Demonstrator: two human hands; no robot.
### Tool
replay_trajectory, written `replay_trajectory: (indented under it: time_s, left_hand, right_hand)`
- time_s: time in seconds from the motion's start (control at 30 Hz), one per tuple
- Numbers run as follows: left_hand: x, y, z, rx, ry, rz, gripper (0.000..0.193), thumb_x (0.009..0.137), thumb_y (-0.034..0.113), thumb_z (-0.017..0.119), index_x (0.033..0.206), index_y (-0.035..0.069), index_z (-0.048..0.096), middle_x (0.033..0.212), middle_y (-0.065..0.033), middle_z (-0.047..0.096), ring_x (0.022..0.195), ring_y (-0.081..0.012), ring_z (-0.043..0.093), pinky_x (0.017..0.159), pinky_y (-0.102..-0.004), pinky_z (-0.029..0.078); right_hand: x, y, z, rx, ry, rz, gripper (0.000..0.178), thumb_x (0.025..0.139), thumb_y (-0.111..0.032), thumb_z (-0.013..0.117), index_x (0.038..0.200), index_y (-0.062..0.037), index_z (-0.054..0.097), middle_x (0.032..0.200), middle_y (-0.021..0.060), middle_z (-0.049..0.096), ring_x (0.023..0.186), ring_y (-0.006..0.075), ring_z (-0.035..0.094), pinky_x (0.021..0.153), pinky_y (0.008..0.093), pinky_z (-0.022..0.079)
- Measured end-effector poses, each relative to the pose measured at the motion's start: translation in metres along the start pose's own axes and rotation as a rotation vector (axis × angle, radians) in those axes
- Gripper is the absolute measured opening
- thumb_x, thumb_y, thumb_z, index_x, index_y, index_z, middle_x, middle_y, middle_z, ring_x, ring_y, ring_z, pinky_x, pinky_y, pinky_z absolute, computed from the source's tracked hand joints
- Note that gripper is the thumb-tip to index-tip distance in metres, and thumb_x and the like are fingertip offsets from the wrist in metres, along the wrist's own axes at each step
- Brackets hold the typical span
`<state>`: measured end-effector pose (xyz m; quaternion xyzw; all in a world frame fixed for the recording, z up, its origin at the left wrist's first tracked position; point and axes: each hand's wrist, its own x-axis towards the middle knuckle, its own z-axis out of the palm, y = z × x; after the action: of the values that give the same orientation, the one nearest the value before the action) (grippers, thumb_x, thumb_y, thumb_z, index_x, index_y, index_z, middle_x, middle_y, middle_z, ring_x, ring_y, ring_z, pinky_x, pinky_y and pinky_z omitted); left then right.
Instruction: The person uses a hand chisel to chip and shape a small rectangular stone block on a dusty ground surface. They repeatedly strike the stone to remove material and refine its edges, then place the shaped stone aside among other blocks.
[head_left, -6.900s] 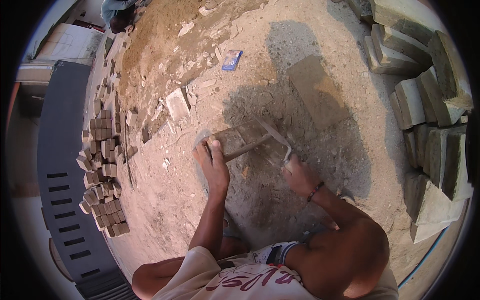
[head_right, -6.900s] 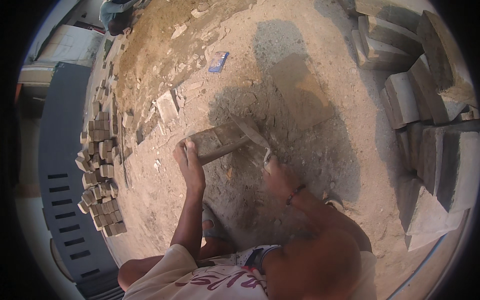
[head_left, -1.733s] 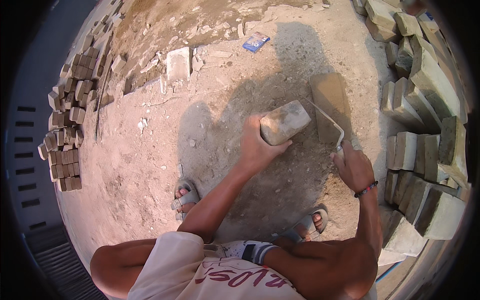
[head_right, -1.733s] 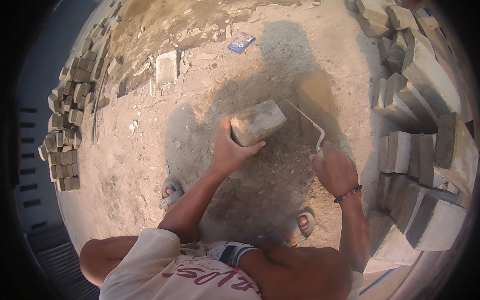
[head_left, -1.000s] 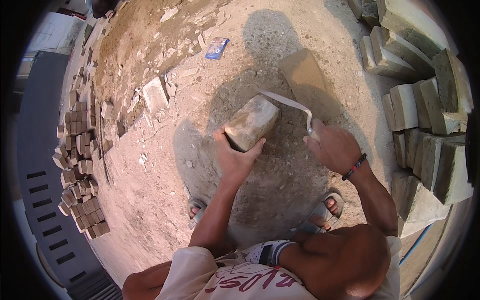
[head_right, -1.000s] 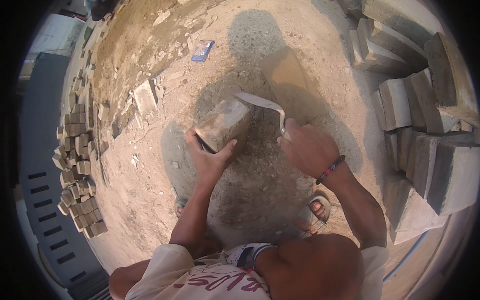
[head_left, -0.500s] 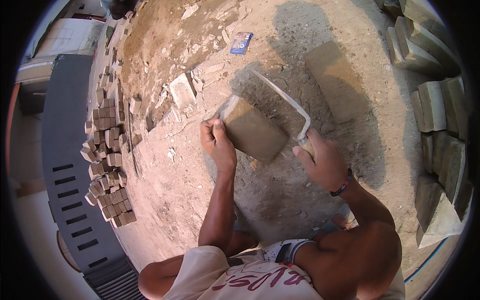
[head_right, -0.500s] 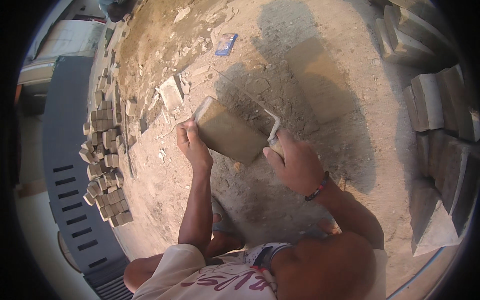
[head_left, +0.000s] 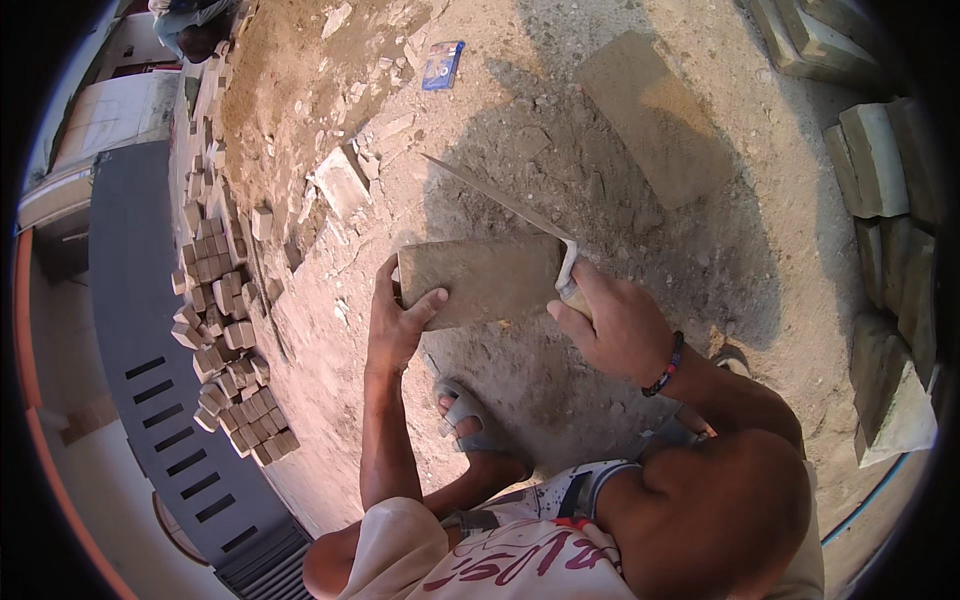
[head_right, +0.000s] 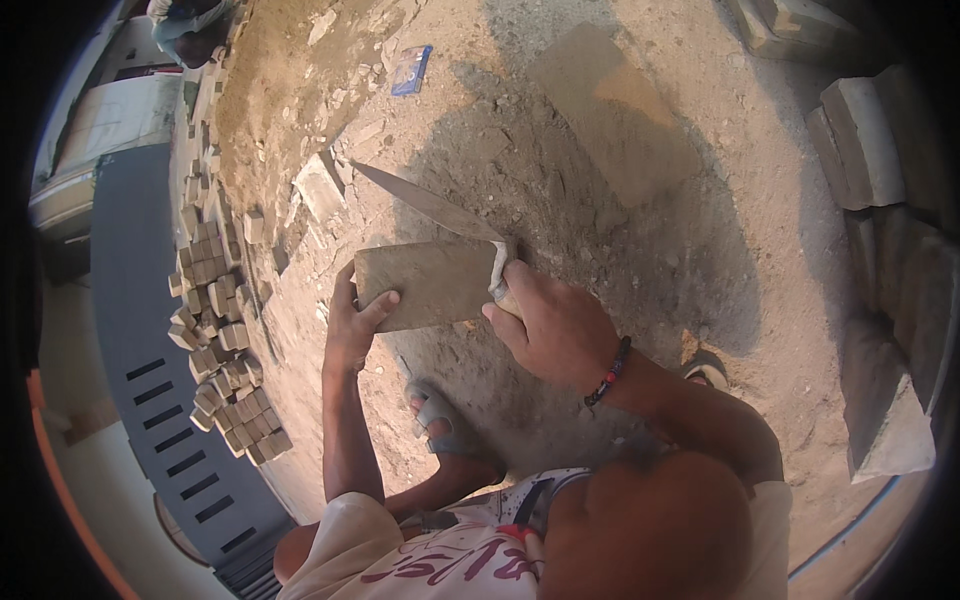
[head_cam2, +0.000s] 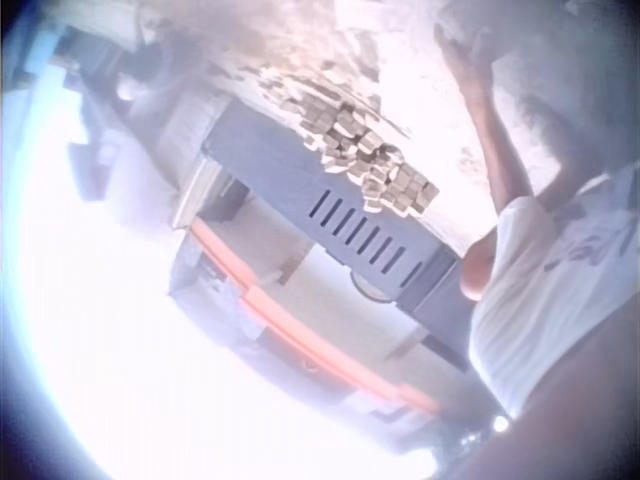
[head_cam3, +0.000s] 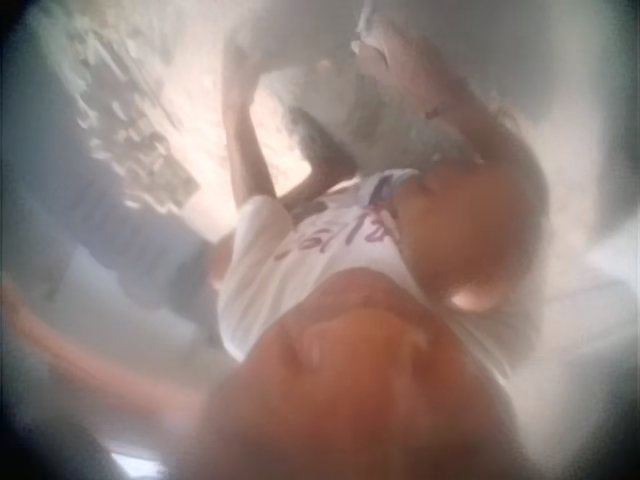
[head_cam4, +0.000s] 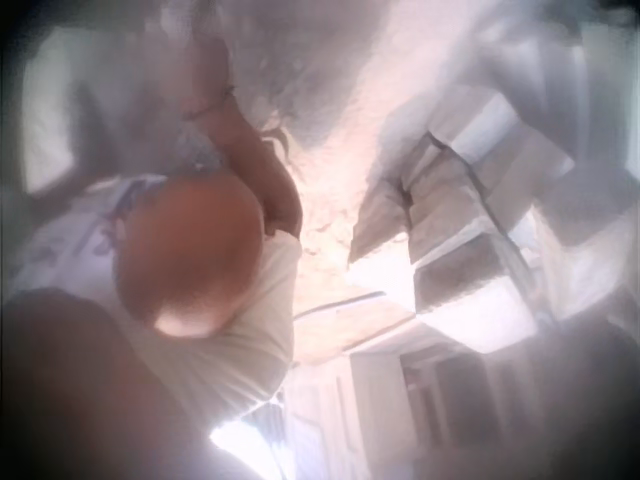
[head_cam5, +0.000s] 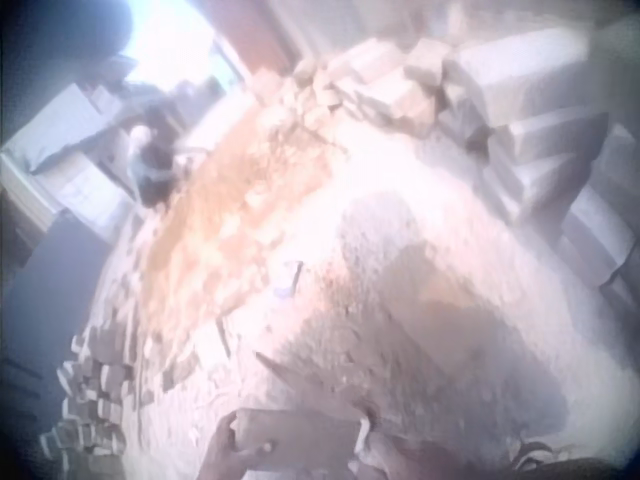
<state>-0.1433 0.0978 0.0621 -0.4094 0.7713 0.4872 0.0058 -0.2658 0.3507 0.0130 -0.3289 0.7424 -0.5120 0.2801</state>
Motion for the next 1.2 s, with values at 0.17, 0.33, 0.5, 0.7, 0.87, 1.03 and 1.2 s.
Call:
replay_trajectory:
  time_s: [0.17,0.33,0.5,0.7,0.87,1.03,1.2]
  left_hand:
    - [-0.004,0.002,0.009,0.048,0.028,0.049,0.078,0.079,0.015,0.083,0.137,-0.005,0.036,0.114,-0.0225,0.06,0.098,-0.0276,0.067,0.082,-0.0369,0.058]
    - [-0.007,0.009,0.007,0.112,0.01,0.068,0.081,0.076,0.02,0.085,0.136,-0.004,0.038,0.111,-0.0237,0.063,0.099,-0.0297,0.067,0.084,-0.0387,0.057]
    - [0.0,0.011,0.012,0.203,0.024,0.039,0.091,0.075,0.028,0.084,0.143,-0.006,0.034,0.112,-0.0281,0.067,0.103,-0.0335,0.069,0.09,-0.0401,0.054]
    - [-0.009,0.001,0.012,0.287,0.027,-0.007,0.091,0.078,0.034,0.08,0.144,-0.007,0.032,0.113,-0.0293,0.067,0.105,-0.0357,0.069,0.09,-0.0403,0.054]
    - [-0.013,0.005,0.015,0.265,0.037,-0.014,0.09,0.078,0.035,0.08,0.142,-0.008,0.034,0.112,-0.0307,0.066,0.104,-0.0373,0.069,0.09,-0.0409,0.053]
    - [-0.022,0.007,0.021,0.329,0.065,0.038,0.089,0.079,0.035,0.079,0.142,-0.007,0.034,0.11,-0.032,0.066,0.103,-0.0391,0.069,0.09,-0.0412,0.053]
    - [-0.028,0.014,0.023,0.38,0.093,-0.025,0.089,0.079,0.036,0.078,0.143,-0.007,0.034,0.109,-0.0322,0.067,0.102,-0.041,0.069,0.09,-0.0421,0.053]
  right_hand:
    - [-0.001,0.009,0.03,-0.17,-0.221,-0.065,0.033,0.093,-0.027,0.063,0.106,0.0014,0.051,0.077,0.026,0.064,0.076,0.0486,0.064,0.066,0.0541,0.052]
    - [-0.031,0.079,-0.001,-0.254,-0.281,0.34,0.03,0.093,-0.025,0.062,0.104,0.0009,0.053,0.078,0.028,0.064,0.076,0.0486,0.064,0.066,0.0528,0.051]
    - [-0.033,0.013,-0.008,-0.132,-0.161,0.185,0.029,0.094,-0.027,0.06,0.103,-0.0003,0.054,0.082,0.0256,0.066,0.079,0.0462,0.065,0.068,0.0527,0.052]
    - [-0.043,0.033,0.005,-0.209,-0.293,0.199,0.029,0.095,-0.029,0.059,0.103,-0.0019,0.054,0.081,0.0227,0.066,0.073,0.0437,0.065,0.065,0.053,0.052]
    - [-0.037,0.02,-0.017,-0.263,-0.226,0.119,0.028,0.095,-0.029,0.059,0.102,-0.002,0.054,0.083,0.0225,0.066,0.072,0.0438,0.066,0.064,0.0528,0.052]
    - [-0.029,0.008,-0.006,-0.332,-0.335,0.028,0.028,0.094,-0.029,0.06,0.101,-0.0024,0.053,0.078,0.0201,0.064,0.073,0.0432,0.066,0.064,0.0523,0.053]
    - [-0.029,0.009,-0.023,-0.333,-0.337,0.084,0.029,0.092,-0.027,0.061,0.101,-0.001,0.054,0.082,0.0225,0.064,0.075,0.0449,0.064,0.066,0.0547,0.05]
